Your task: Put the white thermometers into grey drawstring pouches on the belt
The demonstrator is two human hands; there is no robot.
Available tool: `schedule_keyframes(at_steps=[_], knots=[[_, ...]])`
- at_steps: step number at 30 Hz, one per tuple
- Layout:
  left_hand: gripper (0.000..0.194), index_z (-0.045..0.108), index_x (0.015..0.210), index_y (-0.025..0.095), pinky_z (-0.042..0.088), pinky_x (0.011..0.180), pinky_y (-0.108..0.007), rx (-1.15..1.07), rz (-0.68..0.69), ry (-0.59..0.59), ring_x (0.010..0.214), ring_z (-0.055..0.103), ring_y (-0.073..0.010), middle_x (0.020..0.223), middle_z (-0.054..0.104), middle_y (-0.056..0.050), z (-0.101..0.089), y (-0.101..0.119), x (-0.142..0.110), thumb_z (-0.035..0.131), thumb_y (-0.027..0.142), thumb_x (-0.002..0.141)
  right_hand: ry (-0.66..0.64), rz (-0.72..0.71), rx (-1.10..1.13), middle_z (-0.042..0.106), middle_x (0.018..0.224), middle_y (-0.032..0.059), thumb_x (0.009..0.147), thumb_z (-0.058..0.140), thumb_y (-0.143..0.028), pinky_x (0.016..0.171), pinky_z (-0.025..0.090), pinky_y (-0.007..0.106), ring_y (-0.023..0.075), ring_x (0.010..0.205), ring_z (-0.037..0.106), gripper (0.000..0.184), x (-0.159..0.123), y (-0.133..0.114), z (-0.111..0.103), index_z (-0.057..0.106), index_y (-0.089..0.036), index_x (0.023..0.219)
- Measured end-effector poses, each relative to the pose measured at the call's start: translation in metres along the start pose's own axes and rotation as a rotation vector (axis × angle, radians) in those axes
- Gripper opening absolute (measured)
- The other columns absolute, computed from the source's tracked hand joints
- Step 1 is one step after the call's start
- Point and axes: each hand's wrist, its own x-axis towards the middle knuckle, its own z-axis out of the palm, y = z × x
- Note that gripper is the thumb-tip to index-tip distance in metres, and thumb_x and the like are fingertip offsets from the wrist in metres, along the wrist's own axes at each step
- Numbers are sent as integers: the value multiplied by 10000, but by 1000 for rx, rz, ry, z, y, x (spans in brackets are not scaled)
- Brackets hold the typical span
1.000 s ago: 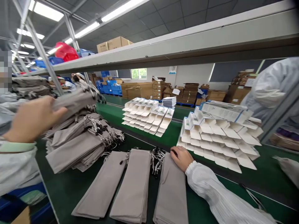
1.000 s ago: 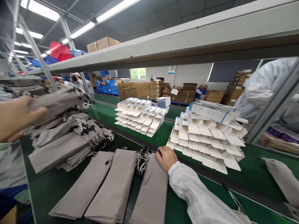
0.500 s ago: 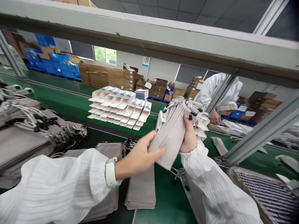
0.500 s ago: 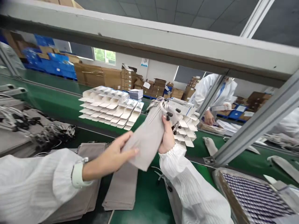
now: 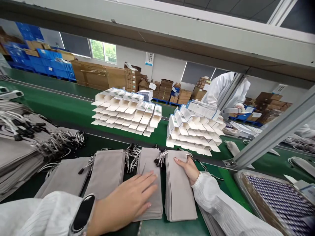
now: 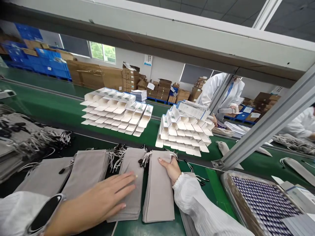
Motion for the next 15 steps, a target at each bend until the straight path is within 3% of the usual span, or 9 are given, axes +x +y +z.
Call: schedule_keyframes(at_steps=[2, 5, 8, 12, 15], knots=[[431, 288, 1283, 219, 261, 980, -358, 71, 74, 21, 1230, 244, -234, 1353, 267, -46, 11, -9, 5, 366, 308, 868, 29, -19, -18, 618, 929, 77, 564, 689, -364, 745, 476, 358, 221, 855, 594, 488, 5, -1, -3, 481, -171, 961], [433, 210, 1313, 252, 278, 968, -334, 82, 86, 3, 1231, 248, -217, 1356, 257, -18, 23, -17, 5, 290, 326, 894, 47, -65, -120, 595, 992, 92, 588, 657, -394, 773, 461, 351, 219, 905, 576, 499, 14, 5, -7, 467, -166, 988], [437, 188, 1319, 259, 274, 970, -335, 88, 95, -2, 1233, 242, -221, 1356, 256, -14, 28, -18, 1, 281, 321, 897, 150, -219, -380, 572, 1041, 87, 612, 608, -444, 848, 409, 344, 204, 963, 543, 509, 26, 16, -11, 456, -172, 1015], [432, 253, 1302, 243, 293, 953, -355, 80, 115, 2, 1211, 284, -240, 1338, 301, -37, 23, -12, -1, 319, 318, 882, 272, -274, -806, 561, 1041, 114, 652, 513, -527, 864, 374, 347, 224, 986, 520, 527, 32, 20, -12, 447, -152, 1018], [303, 499, 1118, 206, 379, 851, -366, 49, 64, -64, 1049, 459, -252, 1148, 509, -69, 8, -3, 11, 392, 286, 846, 277, -204, -1010, 566, 1003, 144, 685, 422, -586, 825, 383, 365, 257, 965, 527, 560, 26, 15, -5, 443, -131, 1011]])
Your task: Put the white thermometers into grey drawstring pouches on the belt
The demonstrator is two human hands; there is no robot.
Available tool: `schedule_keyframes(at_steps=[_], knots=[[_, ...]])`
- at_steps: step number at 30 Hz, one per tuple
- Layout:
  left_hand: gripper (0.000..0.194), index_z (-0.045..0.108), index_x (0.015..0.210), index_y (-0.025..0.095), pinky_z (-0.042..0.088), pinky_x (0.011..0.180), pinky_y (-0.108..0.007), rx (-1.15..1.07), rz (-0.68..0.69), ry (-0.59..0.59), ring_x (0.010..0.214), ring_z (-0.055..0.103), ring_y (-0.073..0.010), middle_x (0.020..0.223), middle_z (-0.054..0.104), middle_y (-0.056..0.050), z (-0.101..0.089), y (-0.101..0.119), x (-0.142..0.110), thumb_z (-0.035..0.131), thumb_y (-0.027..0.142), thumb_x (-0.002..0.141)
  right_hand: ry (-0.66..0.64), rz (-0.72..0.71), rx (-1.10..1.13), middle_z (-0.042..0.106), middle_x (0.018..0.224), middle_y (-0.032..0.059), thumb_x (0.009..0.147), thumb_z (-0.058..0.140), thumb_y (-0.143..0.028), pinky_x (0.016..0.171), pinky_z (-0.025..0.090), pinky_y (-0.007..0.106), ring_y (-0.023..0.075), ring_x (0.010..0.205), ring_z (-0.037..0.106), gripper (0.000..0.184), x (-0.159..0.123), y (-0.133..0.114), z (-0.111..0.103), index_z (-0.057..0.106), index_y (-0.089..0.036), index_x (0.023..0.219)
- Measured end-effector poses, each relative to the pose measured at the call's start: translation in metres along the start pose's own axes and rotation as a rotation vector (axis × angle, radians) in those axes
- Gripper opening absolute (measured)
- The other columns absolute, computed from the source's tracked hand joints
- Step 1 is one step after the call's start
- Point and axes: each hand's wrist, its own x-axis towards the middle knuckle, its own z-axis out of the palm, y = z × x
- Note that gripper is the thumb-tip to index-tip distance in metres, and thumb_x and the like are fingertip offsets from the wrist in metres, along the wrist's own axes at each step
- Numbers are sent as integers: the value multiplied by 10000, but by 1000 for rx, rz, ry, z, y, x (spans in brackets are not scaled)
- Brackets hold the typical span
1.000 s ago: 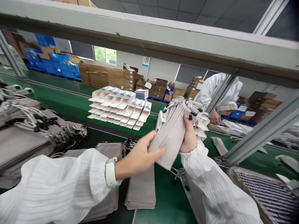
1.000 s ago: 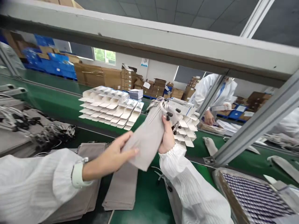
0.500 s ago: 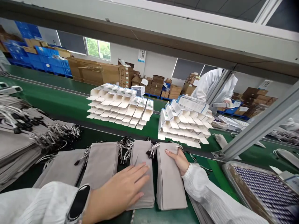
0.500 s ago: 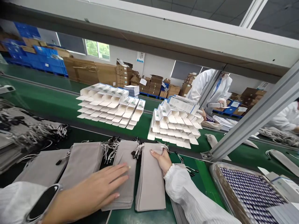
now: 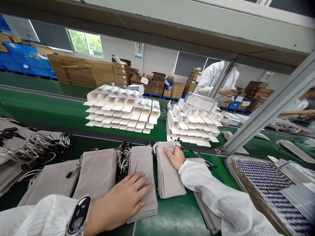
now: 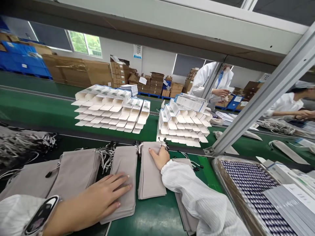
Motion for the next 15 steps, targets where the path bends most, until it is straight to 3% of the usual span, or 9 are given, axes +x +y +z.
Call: schedule_keyframes(at_steps=[3, 6, 9, 12, 15], knots=[[233, 592, 796, 170, 439, 704, -318, -62, -14, -42, 799, 542, -199, 817, 586, -47, -19, 5, 29, 376, 243, 841, -65, 52, -50, 567, 1003, 134, 659, 429, -618, 844, 359, 393, 275, 974, 518, 582, -5, -10, -2, 457, -149, 1003], [230, 541, 950, 146, 405, 830, -326, -47, 38, 186, 972, 481, -208, 1013, 535, -81, -19, -1, 70, 352, 234, 852, -176, 142, 365, 549, 1064, 84, 639, 534, -496, 860, 369, 338, 223, 999, 510, 504, -6, -16, -4, 453, -174, 1018], [331, 412, 1161, 154, 296, 969, -360, -25, 91, 316, 1185, 301, -225, 1266, 367, -100, 6, -19, 107, 370, 270, 854, -334, 227, 833, 592, 967, 40, 717, 442, -389, 775, 435, 294, 168, 907, 564, 368, -9, -18, -10, 471, -180, 1018], [379, 357, 1232, 168, 246, 994, -410, 2, -4, 372, 1253, 156, -257, 1348, 254, -93, 34, -36, 127, 295, 300, 883, -430, 404, 958, 614, 720, 26, 754, 347, -447, 636, 476, 318, 168, 696, 606, 380, -24, -15, -19, 514, -178, 965], [424, 304, 1277, 176, 230, 997, -428, 7, -66, 400, 1260, 121, -269, 1361, 235, -84, 48, -44, 132, 254, 341, 890, -514, 518, 1003, 610, 678, 22, 695, 499, -392, 555, 478, 257, 144, 637, 596, 282, -48, -11, -30, 556, -164, 851]])
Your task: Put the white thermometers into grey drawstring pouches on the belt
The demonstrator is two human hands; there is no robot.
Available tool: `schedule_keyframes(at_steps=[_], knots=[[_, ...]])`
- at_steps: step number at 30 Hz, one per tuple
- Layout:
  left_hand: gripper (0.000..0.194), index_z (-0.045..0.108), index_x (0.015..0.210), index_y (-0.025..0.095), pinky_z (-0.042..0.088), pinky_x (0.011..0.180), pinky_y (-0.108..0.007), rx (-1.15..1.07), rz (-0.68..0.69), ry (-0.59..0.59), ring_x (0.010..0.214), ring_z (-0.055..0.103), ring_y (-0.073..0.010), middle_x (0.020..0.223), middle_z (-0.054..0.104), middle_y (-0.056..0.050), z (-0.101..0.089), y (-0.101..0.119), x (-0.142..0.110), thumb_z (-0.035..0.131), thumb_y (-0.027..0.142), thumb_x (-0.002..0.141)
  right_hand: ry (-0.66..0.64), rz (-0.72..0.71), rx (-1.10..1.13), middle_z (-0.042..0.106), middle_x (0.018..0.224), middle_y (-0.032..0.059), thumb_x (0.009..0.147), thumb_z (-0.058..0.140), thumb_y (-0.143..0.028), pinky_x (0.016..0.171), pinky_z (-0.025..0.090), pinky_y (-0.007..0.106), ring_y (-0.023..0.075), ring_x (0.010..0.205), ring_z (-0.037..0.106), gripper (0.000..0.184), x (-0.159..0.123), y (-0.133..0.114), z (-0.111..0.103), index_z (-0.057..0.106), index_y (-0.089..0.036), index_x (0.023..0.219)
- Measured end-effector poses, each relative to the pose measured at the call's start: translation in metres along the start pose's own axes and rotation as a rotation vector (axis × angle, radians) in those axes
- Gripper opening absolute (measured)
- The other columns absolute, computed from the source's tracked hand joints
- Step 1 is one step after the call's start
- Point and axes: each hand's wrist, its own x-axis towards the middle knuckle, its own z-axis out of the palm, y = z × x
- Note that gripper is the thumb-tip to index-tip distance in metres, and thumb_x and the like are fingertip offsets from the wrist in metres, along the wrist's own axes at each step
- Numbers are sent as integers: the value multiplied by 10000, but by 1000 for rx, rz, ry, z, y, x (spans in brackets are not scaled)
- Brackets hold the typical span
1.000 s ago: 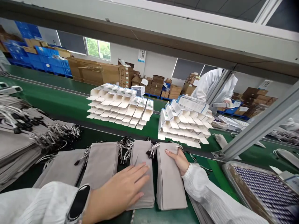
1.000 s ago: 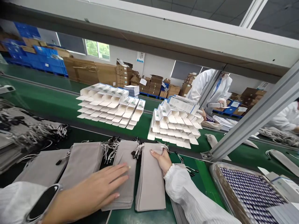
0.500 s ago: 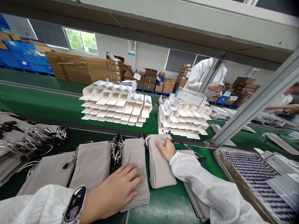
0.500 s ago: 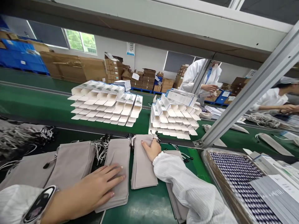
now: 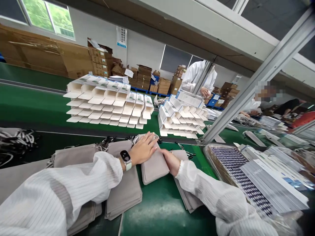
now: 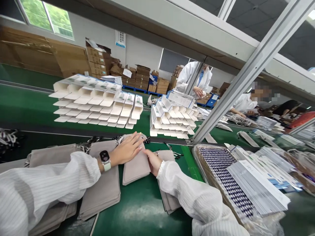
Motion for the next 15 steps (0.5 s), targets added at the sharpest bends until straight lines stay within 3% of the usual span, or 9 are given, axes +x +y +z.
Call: schedule_keyframes(at_steps=[4, 7, 9, 12, 15], knots=[[453, 276, 1295, 187, 205, 1004, -420, -1, 30, 3, 1265, 93, -268, 1372, 215, -72, -3, 2, -4, 246, 381, 887, -118, 67, -239, 607, 629, 5, 595, 633, -273, 343, 369, 166, 113, 499, 573, 243, -25, 9, -4, 541, -151, 784], [508, 308, 1282, 224, 180, 999, -442, -17, 43, -23, 1263, 48, -303, 1389, 153, -72, -7, 8, -7, 288, 487, 848, -183, 102, -306, 498, 426, -65, 609, 620, -329, 251, 168, 152, 41, 250, 354, 227, -32, 17, -9, 499, -152, 687], [571, 337, 1264, 263, 161, 990, -470, -41, 55, -60, 1257, 17, -334, 1397, 111, -73, -9, 12, -10, 312, 586, 794, -235, 124, -360, 519, 428, -63, 649, 582, -380, 259, 124, 167, 14, 221, 224, 249, -34, 24, -14, 498, -148, 682], [684, 337, 1262, 282, 139, 978, -498, -72, 73, -114, 1248, -19, -362, 1400, 76, -87, -10, 15, -13, 315, 691, 714, -258, 114, -672, 556, 421, -22, 715, 475, -501, 304, 215, 179, 28, 242, 270, 377, -39, 26, -22, 527, -136, 638], [751, 319, 1272, 272, 125, 978, -497, -77, 72, -126, 1245, -44, -366, 1402, 45, -91, -10, 16, -15, 306, 730, 677, -72, -159, -1055, 476, 319, -22, 720, 454, -535, 412, 326, 182, 62, 323, 424, 451, -48, -1, -25, 539, -143, 513]])
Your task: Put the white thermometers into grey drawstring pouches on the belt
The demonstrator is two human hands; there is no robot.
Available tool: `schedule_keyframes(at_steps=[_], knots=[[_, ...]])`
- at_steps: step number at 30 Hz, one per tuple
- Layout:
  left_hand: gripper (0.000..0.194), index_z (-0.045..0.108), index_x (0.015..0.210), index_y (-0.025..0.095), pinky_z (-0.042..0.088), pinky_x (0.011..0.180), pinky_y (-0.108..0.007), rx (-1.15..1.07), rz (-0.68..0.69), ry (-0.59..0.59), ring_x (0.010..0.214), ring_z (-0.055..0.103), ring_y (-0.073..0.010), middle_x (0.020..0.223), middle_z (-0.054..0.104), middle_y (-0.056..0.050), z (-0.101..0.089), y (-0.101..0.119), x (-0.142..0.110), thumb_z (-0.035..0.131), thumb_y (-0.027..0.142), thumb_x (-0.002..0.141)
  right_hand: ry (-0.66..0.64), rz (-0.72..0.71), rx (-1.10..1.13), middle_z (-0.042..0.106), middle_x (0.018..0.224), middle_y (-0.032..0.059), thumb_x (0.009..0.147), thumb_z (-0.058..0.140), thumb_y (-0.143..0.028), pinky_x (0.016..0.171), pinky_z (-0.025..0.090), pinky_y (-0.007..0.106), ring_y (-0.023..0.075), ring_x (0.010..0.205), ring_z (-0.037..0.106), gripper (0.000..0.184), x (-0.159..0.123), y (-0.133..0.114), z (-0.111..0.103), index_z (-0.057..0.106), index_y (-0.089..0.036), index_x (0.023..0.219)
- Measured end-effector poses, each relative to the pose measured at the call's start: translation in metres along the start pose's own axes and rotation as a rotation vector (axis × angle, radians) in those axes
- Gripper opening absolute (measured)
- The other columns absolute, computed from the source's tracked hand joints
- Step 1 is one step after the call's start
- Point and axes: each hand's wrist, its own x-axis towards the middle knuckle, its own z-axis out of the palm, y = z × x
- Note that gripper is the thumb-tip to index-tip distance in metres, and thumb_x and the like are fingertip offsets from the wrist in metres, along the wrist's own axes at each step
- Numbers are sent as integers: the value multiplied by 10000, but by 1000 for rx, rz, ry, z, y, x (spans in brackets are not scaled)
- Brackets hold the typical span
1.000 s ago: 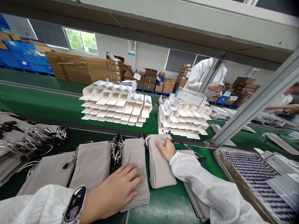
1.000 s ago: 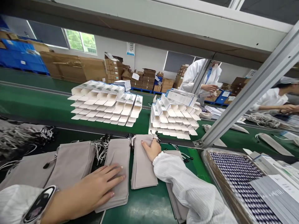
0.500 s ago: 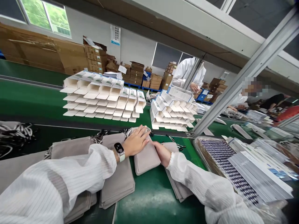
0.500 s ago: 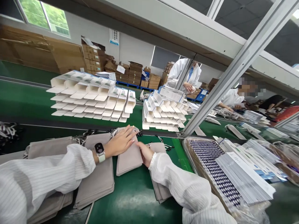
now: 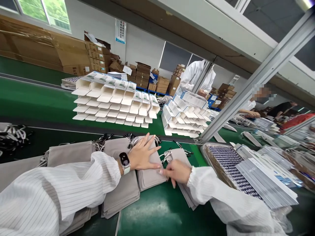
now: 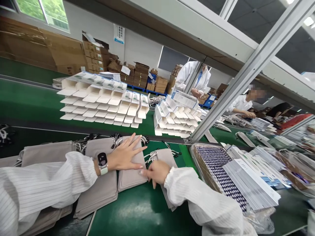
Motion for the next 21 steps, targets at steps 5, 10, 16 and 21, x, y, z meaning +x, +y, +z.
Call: schedule_keyframes(at_steps=[5, 10, 16, 21], knots=[[759, 310, 1279, 255, 113, 981, -491, 24, -11, -26, 1247, -59, -357, 1402, 36, -91, -1, 0, 0, 292, 727, 685, 633, -300, 67, 502, 370, -33, 756, 416, -497, 364, 283, 178, 54, 294, 381, 408, 17, -64, -73, 574, -152, 607], [716, 310, 1279, 243, 131, 978, -498, 32, 41, -30, 1251, -35, -350, 1400, 66, -98, -7, -1, -3, 299, 690, 719, 1005, -473, 617, 383, 339, -71, 785, 340, -402, 342, 231, 162, 40, 284, 297, 336, 82, -86, -79, 455, -174, 566], [728, 354, 1254, 145, 166, 995, -465, 31, 79, 59, 1212, 215, -327, 1282, 365, -130, -4, 0, -8, 359, 647, 727, 835, -621, 179, 428, 402, -32, 773, 394, -368, 470, 324, 196, 71, 418, 411, 369, 137, -45, 4, 456, -168, 469], [750, 399, 1223, 106, 208, 992, -435, 108, 38, 145, 1191, 248, -324, 1218, 441, -132, 3, 8, -10, 396, 642, 699, 846, -631, -137, 455, 448, -22, 815, 356, -350, 495, 301, 200, 70, 440, 405, 397, 130, -29, 12, 473, -159, 487]])
